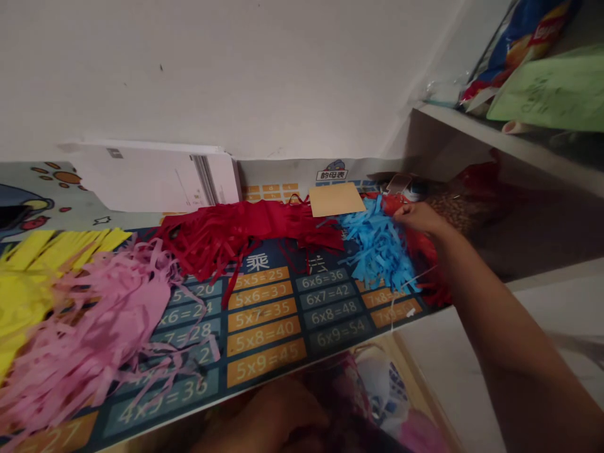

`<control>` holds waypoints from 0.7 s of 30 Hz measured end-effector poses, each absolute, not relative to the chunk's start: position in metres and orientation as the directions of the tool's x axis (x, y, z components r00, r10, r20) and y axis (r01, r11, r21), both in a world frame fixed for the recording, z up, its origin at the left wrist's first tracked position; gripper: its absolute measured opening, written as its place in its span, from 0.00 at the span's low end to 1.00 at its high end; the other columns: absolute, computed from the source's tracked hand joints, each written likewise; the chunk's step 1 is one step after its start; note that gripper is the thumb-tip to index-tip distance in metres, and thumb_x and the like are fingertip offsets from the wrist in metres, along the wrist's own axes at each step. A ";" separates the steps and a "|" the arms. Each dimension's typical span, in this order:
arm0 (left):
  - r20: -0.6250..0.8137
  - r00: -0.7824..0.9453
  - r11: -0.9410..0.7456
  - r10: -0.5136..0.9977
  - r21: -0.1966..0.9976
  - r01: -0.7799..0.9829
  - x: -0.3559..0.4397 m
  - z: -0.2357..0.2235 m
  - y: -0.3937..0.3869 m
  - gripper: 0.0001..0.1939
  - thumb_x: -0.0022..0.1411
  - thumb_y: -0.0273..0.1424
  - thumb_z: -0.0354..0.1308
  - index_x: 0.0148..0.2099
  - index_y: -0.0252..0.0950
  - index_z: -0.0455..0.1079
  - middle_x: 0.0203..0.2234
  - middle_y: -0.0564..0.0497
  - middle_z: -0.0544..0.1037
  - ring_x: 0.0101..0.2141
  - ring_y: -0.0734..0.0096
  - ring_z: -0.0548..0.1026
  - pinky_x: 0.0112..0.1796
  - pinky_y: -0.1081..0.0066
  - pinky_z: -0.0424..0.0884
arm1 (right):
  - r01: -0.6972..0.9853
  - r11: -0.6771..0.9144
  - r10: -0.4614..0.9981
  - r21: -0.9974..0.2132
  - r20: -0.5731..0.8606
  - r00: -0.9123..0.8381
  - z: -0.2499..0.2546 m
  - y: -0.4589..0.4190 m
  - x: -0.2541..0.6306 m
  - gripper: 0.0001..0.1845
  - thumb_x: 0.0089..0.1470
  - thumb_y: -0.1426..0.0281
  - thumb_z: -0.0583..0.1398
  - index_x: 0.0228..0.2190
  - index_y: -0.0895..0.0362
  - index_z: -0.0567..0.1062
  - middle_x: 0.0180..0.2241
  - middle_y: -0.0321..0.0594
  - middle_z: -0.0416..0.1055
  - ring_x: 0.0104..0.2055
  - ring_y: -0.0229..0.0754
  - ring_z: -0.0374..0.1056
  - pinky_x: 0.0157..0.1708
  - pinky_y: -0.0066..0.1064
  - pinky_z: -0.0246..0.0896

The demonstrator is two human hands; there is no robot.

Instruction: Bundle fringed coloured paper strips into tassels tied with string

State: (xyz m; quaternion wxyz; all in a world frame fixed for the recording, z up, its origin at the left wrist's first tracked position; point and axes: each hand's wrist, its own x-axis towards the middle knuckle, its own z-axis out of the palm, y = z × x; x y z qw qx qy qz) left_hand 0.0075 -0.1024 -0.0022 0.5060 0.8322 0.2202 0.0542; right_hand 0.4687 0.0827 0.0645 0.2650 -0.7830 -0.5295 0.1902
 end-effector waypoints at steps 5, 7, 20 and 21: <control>-0.144 0.918 -0.382 0.369 0.877 0.291 0.013 0.022 -0.097 0.14 0.68 0.39 0.56 0.53 0.49 0.75 0.44 0.53 0.81 0.45 0.65 0.77 0.48 0.69 0.70 | 0.696 -0.303 0.894 -0.652 0.058 0.443 0.061 0.082 0.452 0.04 0.49 0.71 0.63 0.26 0.58 0.73 0.20 0.38 0.72 0.23 0.40 0.69 0.24 0.28 0.62; -0.122 0.918 -0.389 0.378 0.878 0.277 0.017 0.029 -0.096 0.13 0.69 0.39 0.55 0.52 0.48 0.75 0.43 0.53 0.81 0.44 0.65 0.77 0.48 0.70 0.70 | 0.713 -0.279 0.880 -0.643 0.126 0.458 0.059 0.082 0.446 0.06 0.49 0.69 0.64 0.30 0.58 0.75 0.25 0.39 0.75 0.26 0.40 0.71 0.27 0.29 0.64; 0.244 0.812 -0.699 0.531 0.668 0.256 0.029 0.053 -0.056 0.14 0.72 0.38 0.51 0.45 0.41 0.77 0.40 0.50 0.83 0.42 0.65 0.79 0.45 0.68 0.71 | 0.800 -0.323 0.700 -0.506 0.441 0.562 0.154 0.069 0.457 0.15 0.52 0.68 0.65 0.41 0.62 0.83 0.34 0.47 0.80 0.27 0.36 0.64 0.31 0.29 0.56; 0.307 0.793 -0.748 0.526 0.611 0.260 0.033 0.060 -0.045 0.15 0.72 0.38 0.51 0.45 0.40 0.77 0.41 0.49 0.83 0.43 0.64 0.79 0.45 0.66 0.71 | 0.804 -0.331 0.677 -0.493 0.469 0.567 0.161 0.067 0.455 0.16 0.53 0.68 0.65 0.42 0.63 0.83 0.36 0.49 0.80 0.27 0.37 0.63 0.31 0.30 0.56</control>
